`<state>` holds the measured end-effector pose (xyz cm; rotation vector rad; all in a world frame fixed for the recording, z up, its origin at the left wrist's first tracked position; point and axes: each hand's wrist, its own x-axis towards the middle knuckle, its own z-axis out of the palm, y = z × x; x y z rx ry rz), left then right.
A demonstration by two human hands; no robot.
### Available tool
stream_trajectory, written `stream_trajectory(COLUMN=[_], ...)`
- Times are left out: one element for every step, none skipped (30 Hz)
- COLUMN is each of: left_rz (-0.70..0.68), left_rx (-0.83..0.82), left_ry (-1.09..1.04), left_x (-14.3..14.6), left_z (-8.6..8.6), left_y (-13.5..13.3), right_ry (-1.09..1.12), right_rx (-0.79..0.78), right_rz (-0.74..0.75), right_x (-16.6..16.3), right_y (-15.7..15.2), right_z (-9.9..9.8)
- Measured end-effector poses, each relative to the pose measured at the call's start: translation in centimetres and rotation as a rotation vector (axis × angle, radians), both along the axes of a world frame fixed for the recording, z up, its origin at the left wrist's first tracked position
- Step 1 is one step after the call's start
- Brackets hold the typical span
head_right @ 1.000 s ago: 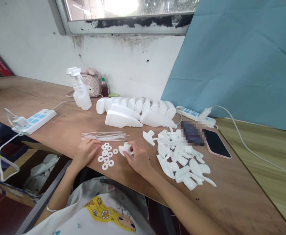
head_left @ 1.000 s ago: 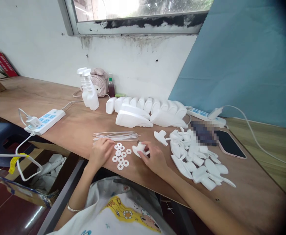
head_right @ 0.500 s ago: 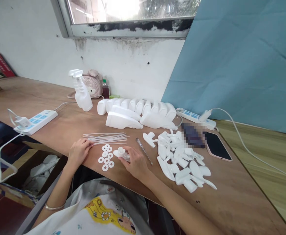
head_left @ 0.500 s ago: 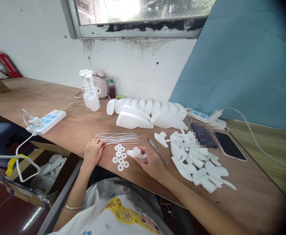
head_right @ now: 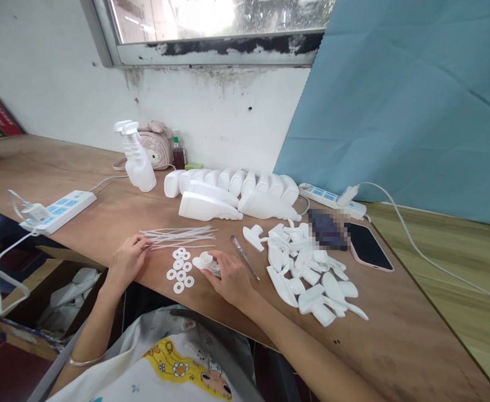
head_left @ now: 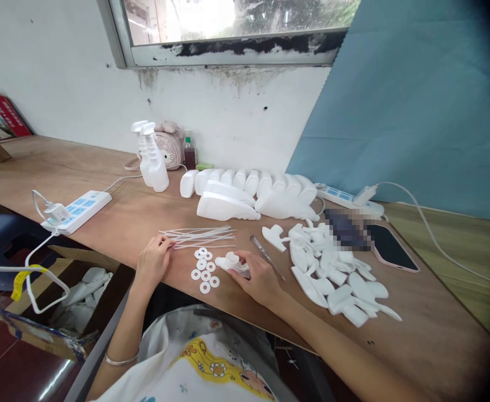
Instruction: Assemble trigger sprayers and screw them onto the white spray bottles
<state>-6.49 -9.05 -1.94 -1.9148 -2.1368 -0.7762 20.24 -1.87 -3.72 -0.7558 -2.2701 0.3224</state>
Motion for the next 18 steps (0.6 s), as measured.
stream_trajectory(left_rz=[-0.01, -0.025, -0.045, -0.07, -0.097, -0.124, -0.153, -0.184, -0.212, -0.237, -0.255, -0.267, -0.277, -0.286, -0.298, -0.311, -0.325, -0.337], left_rx=[0.038, 0.08, 0.124, 0.161, 0.186, 0.198, 0.194, 0.179, 0.164, 0.152, 0.148, 0.155, 0.174, 0.199, 0.218, 0.231, 0.237, 0.235], left_ry=[-0.062, -0.148, -0.258, -0.386, -0.524, -0.665, -0.799, -0.922, -1.034, -1.126, -1.198, -1.251, -1.285, -1.303, -1.309, -1.305, -1.296, -1.281], left_x=[0.1, 0.4, 0.9, 1.6, 2.5, 3.5, 4.7, 5.8, 6.9, 7.8, 8.5, 9.1, 9.5, 9.7, 9.8, 9.9, 10.0, 10.0], left_z=[0.3, 0.5, 0.8, 1.0, 1.2, 1.3, 1.4, 1.4, 1.5, 1.5, 1.6, 1.6, 1.7, 1.7, 1.8, 1.8, 1.7, 1.6], left_y=[-0.1, -0.2, -0.2, -0.3, -0.4, -0.4, -0.5, -0.5, -0.5, -0.5, -0.4, -0.2, 0.0, 0.3, 0.5, 0.8, 1.1, 1.3], right_ry=[0.002, 0.006, 0.01, 0.014, 0.016, 0.019, 0.02, 0.02, 0.021, 0.023, 0.026, 0.028, 0.029, 0.027, 0.025, 0.022, 0.019, 0.017], right_rx=[-0.002, -0.005, -0.01, -0.016, -0.022, -0.027, -0.03, -0.033, -0.033, -0.031, -0.029, -0.025, -0.021, -0.019, -0.018, -0.019, -0.019, -0.02], right_rz=[0.005, 0.007, 0.008, 0.009, 0.013, 0.021, 0.034, 0.047, 0.06, 0.07, 0.077, 0.079, 0.08, 0.081, 0.082, 0.083, 0.085, 0.088], right_x=[0.0, -0.1, -0.1, -0.1, -0.2, -0.2, -0.2, -0.2, -0.3, -0.3, -0.3, -0.3, -0.3, -0.3, -0.3, -0.3, -0.3, -0.3], right_y=[0.0, 0.0, -0.1, -0.1, -0.1, -0.2, -0.2, -0.3, -0.3, -0.3, -0.4, -0.4, -0.4, -0.3, -0.3, -0.3, -0.3, -0.3], right_z=[0.0, 0.0, 0.0, 0.0, 0.0, 0.0, 0.1, 0.1, 0.2, 0.2, 0.2, 0.2, 0.2, 0.2, 0.2, 0.2, 0.2, 0.2])
